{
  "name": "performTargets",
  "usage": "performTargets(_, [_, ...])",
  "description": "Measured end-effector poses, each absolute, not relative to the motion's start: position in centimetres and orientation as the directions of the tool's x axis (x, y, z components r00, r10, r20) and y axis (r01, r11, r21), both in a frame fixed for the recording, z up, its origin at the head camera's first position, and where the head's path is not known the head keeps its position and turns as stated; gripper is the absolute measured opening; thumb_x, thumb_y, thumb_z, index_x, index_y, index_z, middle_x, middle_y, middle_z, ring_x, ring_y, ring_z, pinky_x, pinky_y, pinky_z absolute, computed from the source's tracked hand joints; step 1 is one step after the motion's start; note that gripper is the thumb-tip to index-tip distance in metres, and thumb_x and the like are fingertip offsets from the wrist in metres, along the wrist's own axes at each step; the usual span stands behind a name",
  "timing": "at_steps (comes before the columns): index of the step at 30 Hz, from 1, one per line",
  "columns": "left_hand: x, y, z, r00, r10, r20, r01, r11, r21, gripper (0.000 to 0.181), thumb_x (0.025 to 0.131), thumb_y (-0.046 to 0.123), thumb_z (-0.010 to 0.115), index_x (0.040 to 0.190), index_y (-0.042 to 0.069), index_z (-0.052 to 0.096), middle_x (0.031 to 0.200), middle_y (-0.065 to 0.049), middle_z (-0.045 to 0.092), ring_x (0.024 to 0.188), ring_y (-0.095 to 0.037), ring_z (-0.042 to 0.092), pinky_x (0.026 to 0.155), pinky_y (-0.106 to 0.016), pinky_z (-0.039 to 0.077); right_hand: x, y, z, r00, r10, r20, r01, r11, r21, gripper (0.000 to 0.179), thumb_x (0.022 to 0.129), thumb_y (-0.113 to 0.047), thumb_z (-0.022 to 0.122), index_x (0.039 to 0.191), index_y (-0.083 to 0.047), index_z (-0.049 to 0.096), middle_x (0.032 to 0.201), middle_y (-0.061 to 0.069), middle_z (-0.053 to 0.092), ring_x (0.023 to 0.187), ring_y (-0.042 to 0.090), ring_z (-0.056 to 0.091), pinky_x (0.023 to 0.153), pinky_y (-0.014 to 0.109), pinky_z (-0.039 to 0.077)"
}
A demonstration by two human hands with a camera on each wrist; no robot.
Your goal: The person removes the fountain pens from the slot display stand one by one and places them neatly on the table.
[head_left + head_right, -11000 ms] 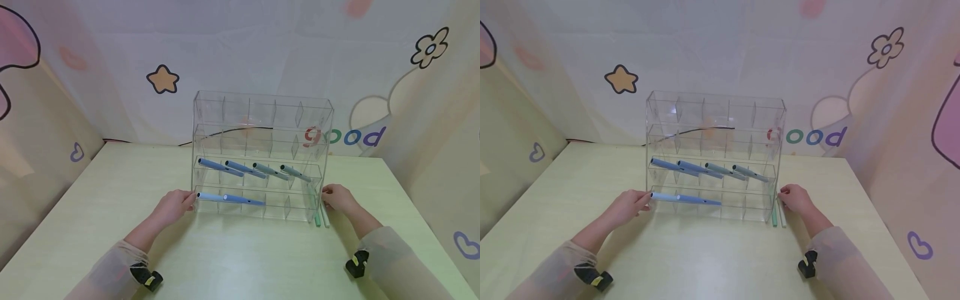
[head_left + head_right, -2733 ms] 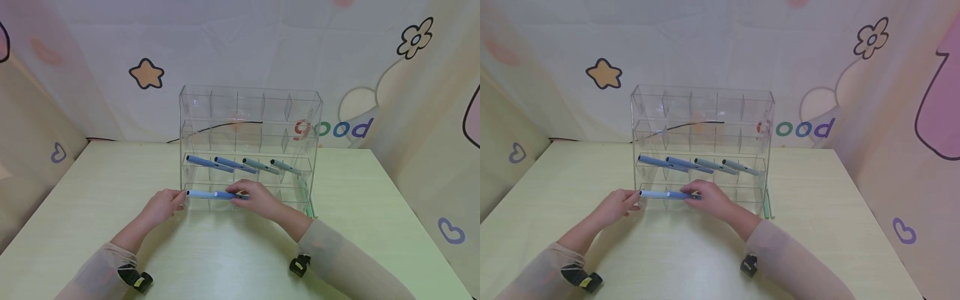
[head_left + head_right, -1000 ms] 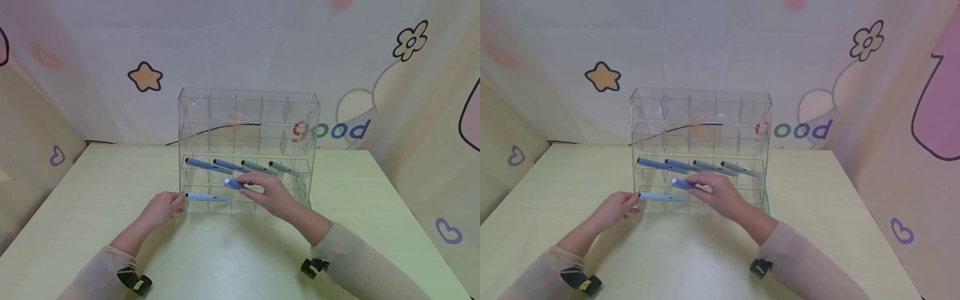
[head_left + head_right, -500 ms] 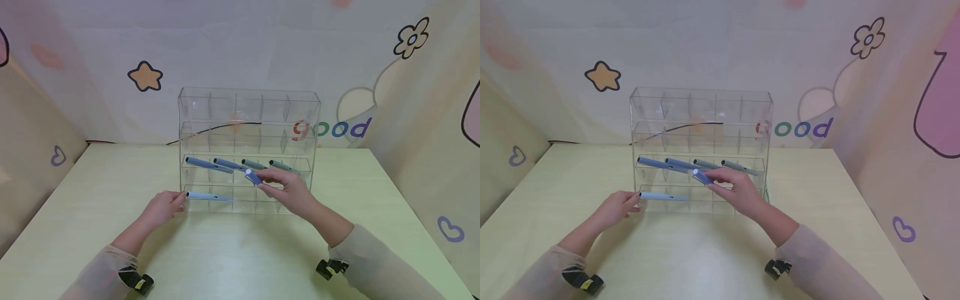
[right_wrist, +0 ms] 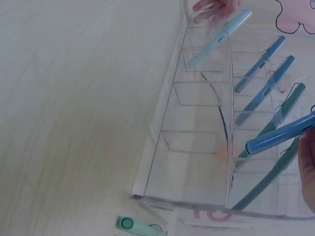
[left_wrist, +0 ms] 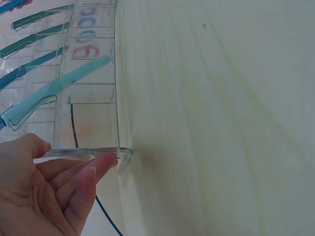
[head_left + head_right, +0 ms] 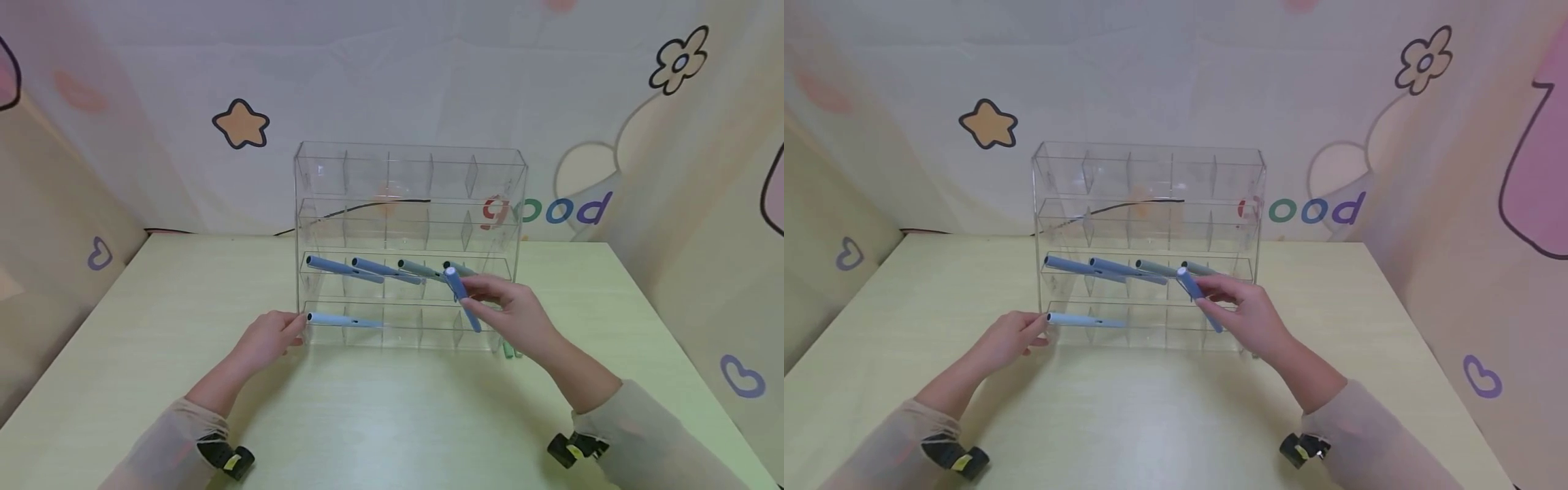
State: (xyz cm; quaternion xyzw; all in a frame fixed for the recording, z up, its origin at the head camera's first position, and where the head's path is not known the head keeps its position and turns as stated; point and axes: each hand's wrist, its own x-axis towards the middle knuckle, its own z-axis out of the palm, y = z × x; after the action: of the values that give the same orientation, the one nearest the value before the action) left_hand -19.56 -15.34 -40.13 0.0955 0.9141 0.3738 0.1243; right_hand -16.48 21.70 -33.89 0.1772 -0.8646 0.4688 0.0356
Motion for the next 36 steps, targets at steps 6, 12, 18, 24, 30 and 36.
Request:
performTargets(6, [-19.6, -15.4, -40.2, -0.952, 0.270, -0.142, 0.097, 0.710, 0.697, 0.037, 0.098, 0.023, 0.041, 0.110, -0.002, 0.065, 0.098, -0.021, 0.067, 0.070, -0.019, 0.065, 0.052, -0.030, 0.042, -16.1, 23.0, -33.8, -0.947, -0.226, 0.230, -0.317, 0.520, -0.793, 0.031, 0.088, -0.015, 0.064, 0.116, -0.003, 0.062, 0.102, 0.007, 0.067, 0.093, 0.017, 0.063, 0.079, 0.023, 0.049])
performTargets(12, [-19.6, -15.3, -40.1, -0.952, 0.268, -0.148, 0.091, 0.711, 0.697, 0.038, 0.098, 0.023, 0.041, 0.114, -0.003, 0.063, 0.098, -0.021, 0.067, 0.069, -0.019, 0.064, 0.053, -0.030, 0.042, -16.0, 24.3, -34.0, -0.954, -0.176, 0.242, -0.299, 0.532, -0.792, 0.031, 0.089, -0.014, 0.064, 0.117, -0.001, 0.062, 0.103, 0.011, 0.066, 0.090, 0.007, 0.062, 0.077, 0.018, 0.048])
performTargets(18, [-19.5, -15.3, -40.0, -0.950, 0.273, -0.152, 0.092, 0.708, 0.700, 0.039, 0.098, 0.024, 0.040, 0.116, -0.004, 0.062, 0.100, -0.021, 0.067, 0.067, -0.018, 0.063, 0.051, -0.029, 0.040, -16.0, 25.8, -34.3, -0.956, -0.128, 0.264, -0.292, 0.509, -0.809, 0.033, 0.090, -0.011, 0.062, 0.119, 0.004, 0.059, 0.107, 0.017, 0.063, 0.088, 0.000, 0.060, 0.076, 0.015, 0.047])
performTargets(24, [-19.4, -15.3, -39.9, -0.952, 0.258, -0.164, 0.076, 0.718, 0.692, 0.039, 0.099, 0.024, 0.040, 0.117, -0.003, 0.061, 0.097, -0.020, 0.068, 0.060, -0.018, 0.057, 0.050, -0.029, 0.037, -16.4, 27.7, -34.7, -0.977, -0.044, 0.207, -0.202, 0.484, -0.852, 0.040, 0.091, -0.019, 0.061, 0.123, 0.003, 0.055, 0.105, -0.001, 0.062, 0.090, -0.001, 0.059, 0.077, 0.015, 0.047])
performTargets(30, [-19.4, -15.0, -40.0, -0.946, 0.272, -0.179, 0.070, 0.707, 0.703, 0.042, 0.099, 0.027, 0.040, 0.122, -0.004, 0.058, 0.097, -0.020, 0.068, 0.058, -0.018, 0.054, 0.049, -0.029, 0.038, -16.7, 29.8, -35.2, -0.991, 0.058, 0.122, -0.082, 0.457, -0.885, 0.047, 0.093, -0.026, 0.058, 0.127, 0.004, 0.051, 0.097, -0.017, 0.059, 0.089, -0.003, 0.058, 0.078, 0.011, 0.044])
performTargets(36, [-19.5, -14.9, -40.0, -0.949, 0.256, -0.186, 0.056, 0.716, 0.696, 0.040, 0.099, 0.026, 0.040, 0.119, -0.003, 0.059, 0.102, -0.020, 0.066, 0.068, -0.019, 0.061, 0.053, -0.030, 0.042, -17.3, 30.8, -35.7, -0.997, 0.047, 0.061, -0.032, 0.459, -0.888, 0.051, 0.094, -0.031, 0.055, 0.130, 0.004, 0.048, 0.105, -0.006, 0.060, 0.091, -0.002, 0.058, 0.081, 0.012, 0.043])
